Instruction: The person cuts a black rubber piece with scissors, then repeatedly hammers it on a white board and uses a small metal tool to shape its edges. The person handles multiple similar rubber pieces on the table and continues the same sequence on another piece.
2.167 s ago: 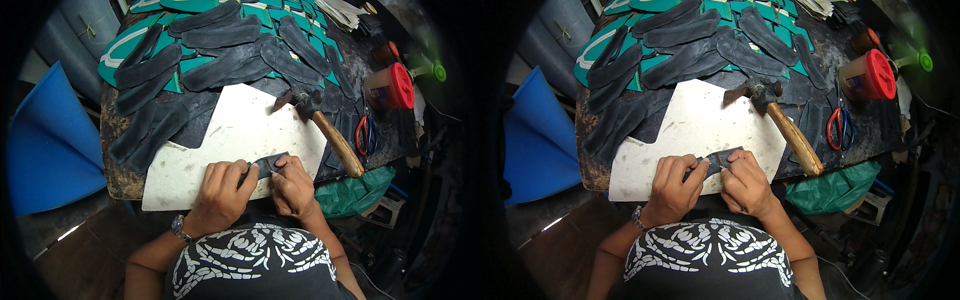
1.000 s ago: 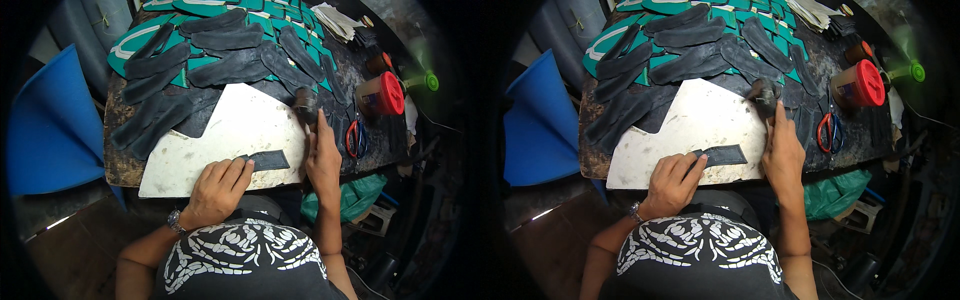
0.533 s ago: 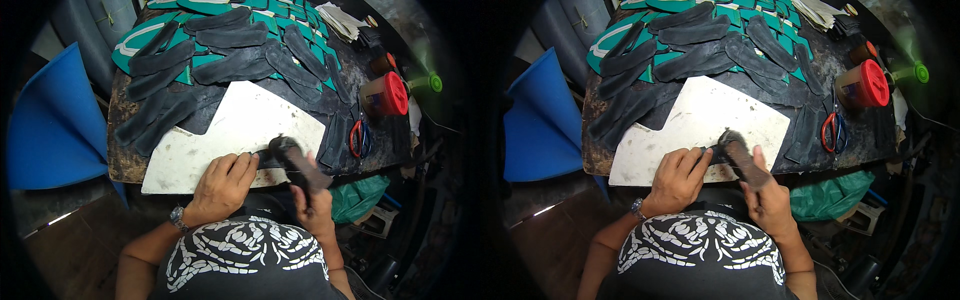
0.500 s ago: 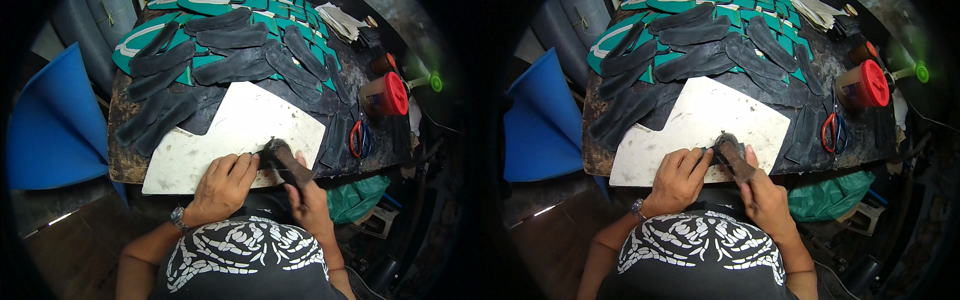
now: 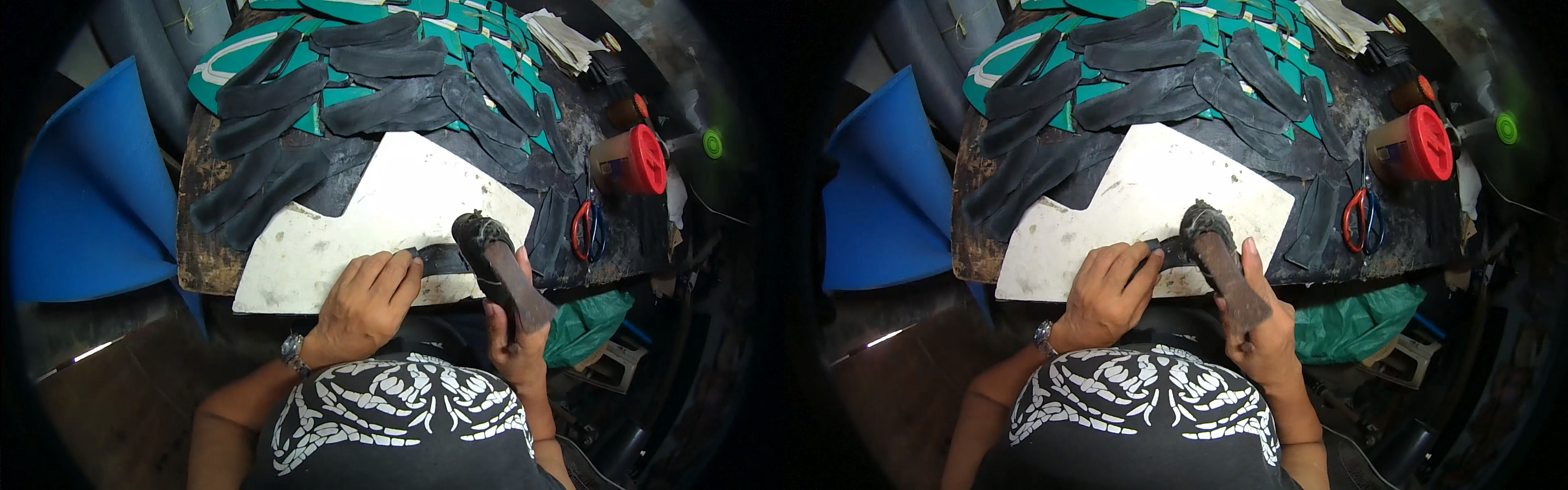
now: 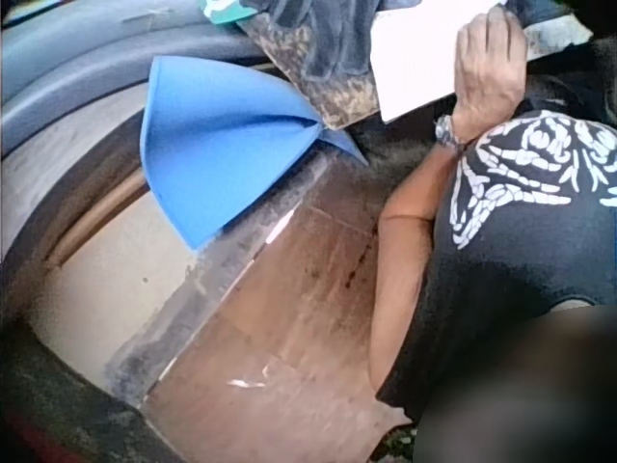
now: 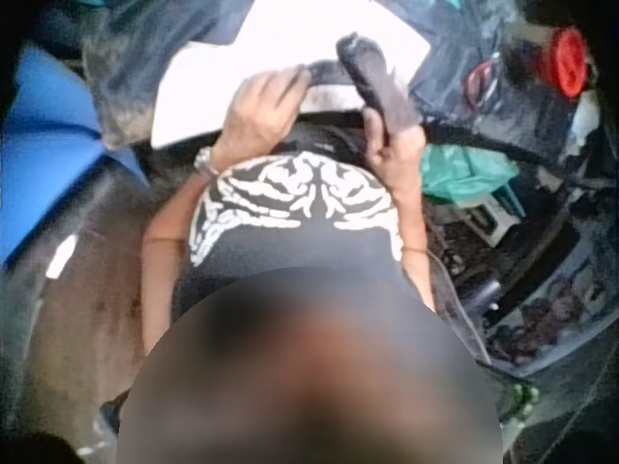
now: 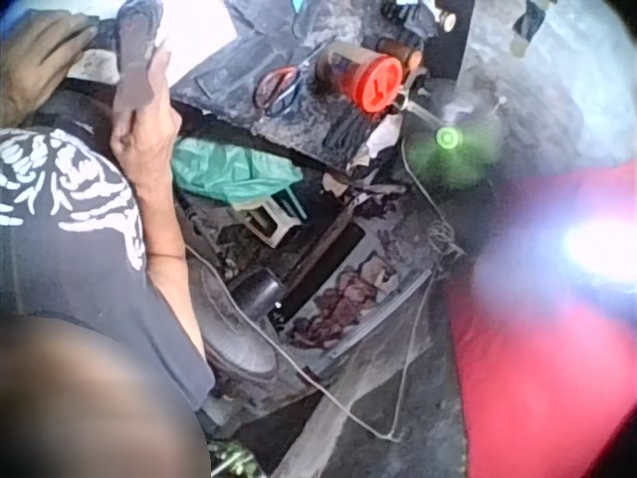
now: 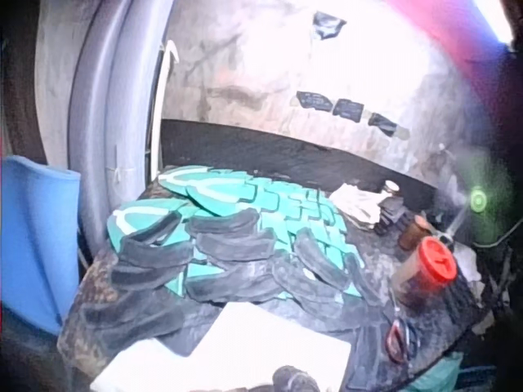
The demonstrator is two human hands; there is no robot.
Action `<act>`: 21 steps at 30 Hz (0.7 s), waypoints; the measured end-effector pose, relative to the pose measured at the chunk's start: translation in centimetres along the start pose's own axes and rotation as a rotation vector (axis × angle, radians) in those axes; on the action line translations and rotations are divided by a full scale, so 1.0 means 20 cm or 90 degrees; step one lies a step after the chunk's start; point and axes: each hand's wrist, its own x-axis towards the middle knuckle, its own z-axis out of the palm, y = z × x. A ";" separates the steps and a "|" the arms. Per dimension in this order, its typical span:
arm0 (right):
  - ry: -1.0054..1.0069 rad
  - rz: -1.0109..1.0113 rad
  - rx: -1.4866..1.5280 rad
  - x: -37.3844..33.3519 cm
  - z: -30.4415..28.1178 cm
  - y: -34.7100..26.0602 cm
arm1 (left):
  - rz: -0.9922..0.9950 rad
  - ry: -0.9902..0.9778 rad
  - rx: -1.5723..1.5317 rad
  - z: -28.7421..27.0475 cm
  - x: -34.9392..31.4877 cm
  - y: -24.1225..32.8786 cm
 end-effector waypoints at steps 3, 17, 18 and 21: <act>-0.108 0.071 -0.002 0.01 0.03 0.00 | 0.008 -0.013 0.008 0.00 0.00 0.00; -0.064 0.106 0.033 -0.02 0.03 -0.04 | 0.008 0.029 -0.043 0.01 -0.02 -0.01; -0.106 0.157 0.056 -0.02 0.03 -0.05 | -0.003 0.023 -0.060 0.00 -0.02 0.00; -0.108 0.187 0.082 -0.03 0.03 -0.05 | -0.058 0.009 -0.130 -0.03 0.00 -0.02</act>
